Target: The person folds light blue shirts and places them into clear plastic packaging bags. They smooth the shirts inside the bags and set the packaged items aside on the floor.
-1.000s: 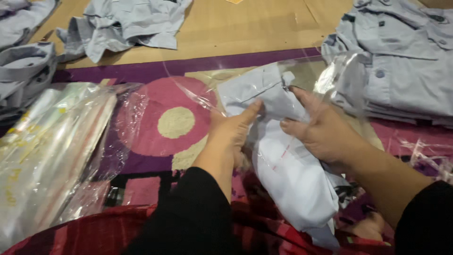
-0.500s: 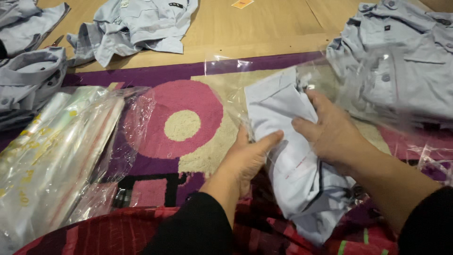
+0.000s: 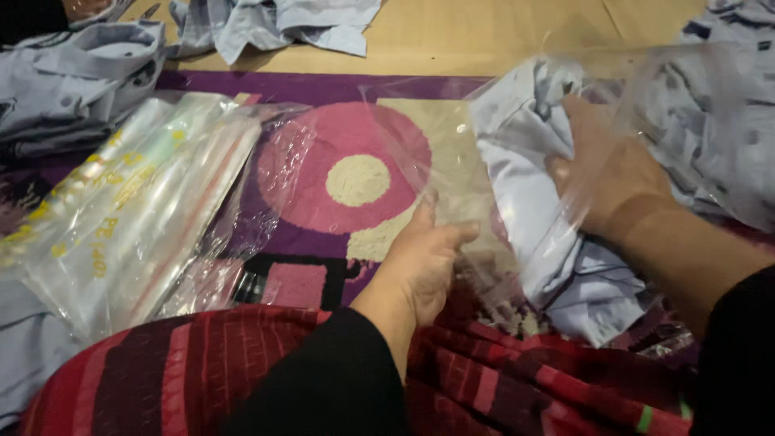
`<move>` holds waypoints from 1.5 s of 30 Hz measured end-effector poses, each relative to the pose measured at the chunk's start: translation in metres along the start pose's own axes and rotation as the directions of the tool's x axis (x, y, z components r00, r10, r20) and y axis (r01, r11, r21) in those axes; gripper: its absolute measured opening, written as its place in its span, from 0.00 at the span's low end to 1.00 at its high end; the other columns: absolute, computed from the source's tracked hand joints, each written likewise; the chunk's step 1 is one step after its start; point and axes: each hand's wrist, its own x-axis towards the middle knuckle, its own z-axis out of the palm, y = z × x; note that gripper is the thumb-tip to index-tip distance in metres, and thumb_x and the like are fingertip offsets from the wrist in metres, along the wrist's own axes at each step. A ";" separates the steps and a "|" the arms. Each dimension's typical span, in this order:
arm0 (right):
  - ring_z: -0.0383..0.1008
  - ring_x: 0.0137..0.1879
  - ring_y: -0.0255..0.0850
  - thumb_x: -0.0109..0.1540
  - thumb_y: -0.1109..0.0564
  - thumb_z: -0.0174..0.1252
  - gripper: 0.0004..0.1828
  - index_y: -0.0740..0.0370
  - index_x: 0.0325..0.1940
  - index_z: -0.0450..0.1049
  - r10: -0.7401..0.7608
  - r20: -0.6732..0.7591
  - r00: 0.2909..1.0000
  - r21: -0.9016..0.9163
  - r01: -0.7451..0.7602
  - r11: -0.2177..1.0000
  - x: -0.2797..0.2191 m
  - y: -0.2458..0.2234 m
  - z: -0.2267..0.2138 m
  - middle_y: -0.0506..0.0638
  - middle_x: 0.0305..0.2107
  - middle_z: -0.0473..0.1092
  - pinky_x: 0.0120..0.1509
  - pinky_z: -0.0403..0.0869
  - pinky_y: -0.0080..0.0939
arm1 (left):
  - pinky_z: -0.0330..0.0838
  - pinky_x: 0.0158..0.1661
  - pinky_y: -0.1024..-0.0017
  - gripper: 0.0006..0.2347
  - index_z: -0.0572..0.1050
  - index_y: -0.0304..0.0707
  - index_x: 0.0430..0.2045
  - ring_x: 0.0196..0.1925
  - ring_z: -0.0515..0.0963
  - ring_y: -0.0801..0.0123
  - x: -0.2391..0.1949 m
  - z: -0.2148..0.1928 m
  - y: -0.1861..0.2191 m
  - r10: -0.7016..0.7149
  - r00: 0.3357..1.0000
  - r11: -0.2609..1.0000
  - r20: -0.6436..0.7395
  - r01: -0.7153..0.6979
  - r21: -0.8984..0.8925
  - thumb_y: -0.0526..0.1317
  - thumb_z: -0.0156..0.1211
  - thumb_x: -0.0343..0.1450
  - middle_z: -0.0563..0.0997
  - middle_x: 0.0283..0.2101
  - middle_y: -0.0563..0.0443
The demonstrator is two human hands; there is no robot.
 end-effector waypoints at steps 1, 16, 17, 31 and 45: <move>0.62 0.69 0.70 0.67 0.51 0.50 0.38 0.47 0.81 0.46 -0.017 0.043 0.999 0.020 0.016 1.000 -0.003 -0.006 -0.003 0.66 0.68 0.58 0.71 0.62 0.66 | 0.61 0.58 0.64 0.42 0.43 0.72 0.76 0.57 0.71 0.62 -0.005 0.001 0.006 -0.011 1.000 0.999 -0.013 0.011 0.038 0.36 0.57 0.66 0.58 0.77 0.43; 0.63 0.57 0.55 0.68 0.25 0.32 0.37 0.59 0.55 0.65 -0.078 0.110 0.991 -0.346 0.112 0.931 0.015 0.018 0.084 0.54 0.50 0.66 0.57 0.70 0.63 | 0.59 0.67 0.57 0.30 0.65 0.51 0.68 0.70 0.69 0.64 0.007 -0.003 0.011 0.005 0.991 0.997 -0.135 0.006 0.079 0.56 0.43 0.69 0.72 0.68 0.56; 0.80 0.34 0.47 0.67 0.23 0.41 0.35 0.54 0.35 0.72 -0.114 0.214 0.970 -0.239 0.165 0.957 0.009 -0.001 0.086 0.48 0.29 0.73 0.42 0.83 0.48 | 0.56 0.69 0.61 0.30 0.65 0.55 0.67 0.73 0.67 0.66 0.010 0.000 0.010 0.085 0.993 0.995 -0.087 -0.079 0.067 0.55 0.47 0.66 0.72 0.70 0.59; 0.56 0.65 0.55 0.71 0.39 0.33 0.32 0.52 0.76 0.53 -0.328 0.023 0.944 0.232 0.314 0.921 0.045 -0.028 0.113 0.61 0.63 0.55 0.65 0.57 0.66 | 0.64 0.61 0.65 0.21 0.74 0.47 0.59 0.62 0.75 0.54 0.048 -0.012 -0.025 0.287 0.919 0.890 -0.270 -0.152 0.430 0.50 0.38 0.75 0.79 0.59 0.47; 0.54 0.76 0.61 0.69 0.50 0.46 0.27 0.61 0.72 0.66 -0.567 -0.143 0.811 0.320 0.580 0.749 0.051 -0.040 0.137 0.66 0.70 0.59 0.72 0.56 0.59 | 0.70 0.53 0.63 0.29 0.74 0.37 0.57 0.55 0.79 0.55 0.042 -0.018 -0.009 -0.116 0.880 0.993 -0.461 0.105 -0.049 0.60 0.36 0.75 0.80 0.55 0.44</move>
